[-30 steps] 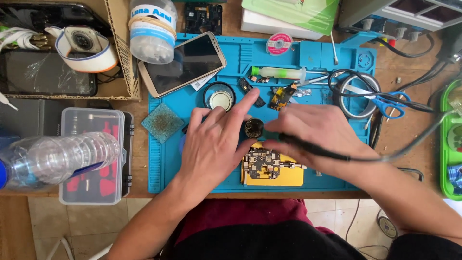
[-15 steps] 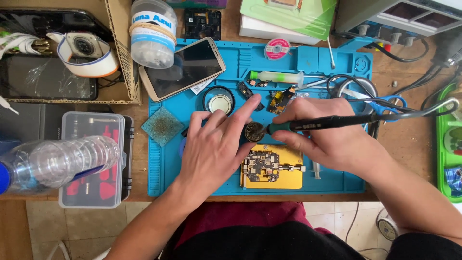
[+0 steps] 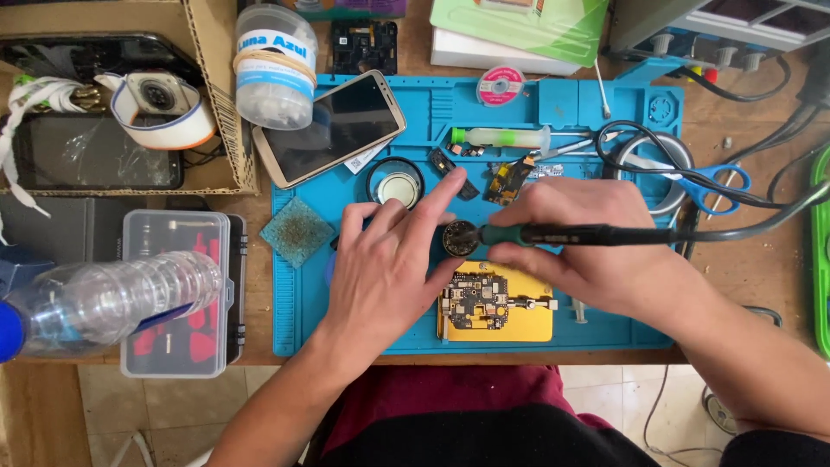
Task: Performing precision soldering on a mobile phone circuit board using a soldering iron, flux, and solder wire.
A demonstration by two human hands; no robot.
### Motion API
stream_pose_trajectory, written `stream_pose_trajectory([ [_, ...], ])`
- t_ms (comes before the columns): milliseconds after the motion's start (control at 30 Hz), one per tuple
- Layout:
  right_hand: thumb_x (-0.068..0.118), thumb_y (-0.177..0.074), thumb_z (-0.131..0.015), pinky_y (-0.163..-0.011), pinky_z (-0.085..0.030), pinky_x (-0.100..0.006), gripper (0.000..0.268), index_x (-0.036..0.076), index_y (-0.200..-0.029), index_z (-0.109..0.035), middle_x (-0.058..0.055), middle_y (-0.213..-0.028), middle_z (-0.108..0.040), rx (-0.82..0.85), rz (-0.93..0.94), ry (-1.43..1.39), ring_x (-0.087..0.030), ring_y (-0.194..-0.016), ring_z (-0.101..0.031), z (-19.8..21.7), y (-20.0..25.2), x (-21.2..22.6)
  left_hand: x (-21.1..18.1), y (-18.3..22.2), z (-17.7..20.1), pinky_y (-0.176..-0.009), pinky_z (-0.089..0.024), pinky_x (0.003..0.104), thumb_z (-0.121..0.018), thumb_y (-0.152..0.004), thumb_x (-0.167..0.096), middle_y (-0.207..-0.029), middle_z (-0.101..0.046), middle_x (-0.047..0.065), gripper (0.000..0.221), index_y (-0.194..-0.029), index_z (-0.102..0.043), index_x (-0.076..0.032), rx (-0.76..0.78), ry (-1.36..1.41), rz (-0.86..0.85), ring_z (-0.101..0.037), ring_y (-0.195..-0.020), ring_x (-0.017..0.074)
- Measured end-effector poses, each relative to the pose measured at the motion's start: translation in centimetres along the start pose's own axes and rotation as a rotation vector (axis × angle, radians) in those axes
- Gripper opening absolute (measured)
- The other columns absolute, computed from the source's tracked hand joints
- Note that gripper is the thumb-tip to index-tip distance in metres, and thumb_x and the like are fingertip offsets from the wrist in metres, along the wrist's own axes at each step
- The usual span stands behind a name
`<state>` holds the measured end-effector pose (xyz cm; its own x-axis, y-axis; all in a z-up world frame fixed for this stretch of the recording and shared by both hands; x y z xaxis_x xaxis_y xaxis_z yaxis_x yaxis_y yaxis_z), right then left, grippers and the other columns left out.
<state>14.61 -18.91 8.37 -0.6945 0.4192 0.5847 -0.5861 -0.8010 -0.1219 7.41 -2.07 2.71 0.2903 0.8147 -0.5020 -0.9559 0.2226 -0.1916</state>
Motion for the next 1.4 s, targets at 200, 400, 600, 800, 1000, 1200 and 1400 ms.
stream_pose_trajectory([
  [200, 0.039, -0.106, -0.073, -0.072, -0.056, -0.038, 0.038, 0.005, -0.123, -0.075, -0.009, -0.101, -0.076, -0.117, -0.096, -0.136, -0.027, -0.081, -0.075, 1.4, 2.8, -1.9, 0.1, -0.1, 0.0, -0.105, -0.043, 0.049, -0.098, -0.100, -0.036, -0.135, -0.087, -0.008, 0.105, -0.182, -0.035, -0.017, 0.013, -0.010, 0.020, -0.070, -0.117, 0.0256],
  [400, 0.036, -0.108, -0.069, -0.076, -0.053, -0.035, 0.036, 0.003, -0.123, -0.070, -0.010, -0.099, -0.073, -0.278, -0.175, -0.236, -0.023, -0.081, -0.067, 2.0, 6.5, -3.0, 0.3, 0.0, 0.6, -0.107, -0.041, 0.048, -0.107, -0.088, -0.047, -0.144, -0.083, -0.006, 0.127, -0.184, -0.029, -0.015, 0.063, 0.005, 0.004, -0.068, -0.124, 0.0250],
  [600, 0.032, -0.106, -0.073, -0.095, -0.055, -0.038, 0.035, 0.000, -0.122, -0.069, -0.011, -0.111, -0.080, -0.428, -0.223, -0.304, -0.022, -0.085, -0.065, 1.4, 10.9, -4.9, 0.7, 0.2, 2.5, -0.108, -0.041, 0.050, -0.095, -0.097, -0.020, -0.117, -0.083, -0.012, 0.098, -0.181, -0.042, -0.017, 0.048, -0.161, -0.020, -0.067, -0.117, 0.0220],
  [800, 0.035, -0.109, -0.069, -0.086, -0.054, -0.036, 0.036, 0.001, -0.121, -0.064, -0.008, -0.089, -0.074, -0.468, -0.111, -0.391, -0.020, -0.073, -0.062, 1.9, 10.4, -4.4, -0.1, -0.1, 1.9, -0.118, -0.039, 0.058, -0.097, -0.093, -0.024, -0.108, -0.077, -0.004, 0.090, -0.174, -0.057, -0.027, 0.039, -0.320, -0.077, -0.067, -0.118, 0.0205],
  [1000, 0.037, -0.108, -0.071, -0.083, -0.057, -0.033, 0.035, 0.005, -0.123, -0.068, -0.009, -0.103, -0.079, -0.419, -0.132, -0.329, -0.021, -0.084, -0.070, 1.9, 10.4, -4.4, -0.1, -0.3, 2.3, -0.123, -0.033, 0.059, -0.089, -0.104, -0.016, -0.098, -0.073, -0.007, 0.076, -0.173, -0.060, -0.025, 0.008, -0.287, -0.072, -0.068, -0.112, 0.0189],
  [1200, 0.039, -0.107, -0.072, -0.090, -0.061, -0.035, 0.037, 0.006, -0.122, -0.069, -0.011, -0.113, -0.082, -0.433, -0.145, -0.309, -0.023, -0.093, -0.075, 1.8, 11.3, -4.8, 0.0, -0.3, 2.3, -0.127, -0.030, 0.062, -0.091, -0.099, -0.013, -0.100, -0.073, -0.017, 0.085, -0.175, -0.053, -0.018, 0.014, -0.185, -0.078, -0.068, -0.111, 0.0195],
  [1400, 0.038, -0.108, -0.071, -0.079, -0.056, -0.033, 0.036, 0.005, -0.121, -0.066, -0.009, -0.101, -0.078, -0.443, -0.105, -0.380, -0.019, -0.076, -0.066, 2.1, 10.4, -4.4, -1.0, -0.8, 1.1, -0.127, -0.032, 0.060, -0.090, -0.105, -0.009, -0.119, -0.089, -0.016, 0.079, -0.173, -0.050, -0.019, -0.068, 0.020, -0.078, -0.071, -0.127, 0.0176],
])
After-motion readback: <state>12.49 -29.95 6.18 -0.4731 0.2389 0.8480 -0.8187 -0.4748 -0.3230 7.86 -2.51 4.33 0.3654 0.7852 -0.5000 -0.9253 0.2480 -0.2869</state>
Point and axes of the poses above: each hand's wrist, its own y-axis away from the middle knuckle, its own z-axis out of the back of the hand, x = y × z, the point moved 8 cm from there along -y, towards the middle knuckle
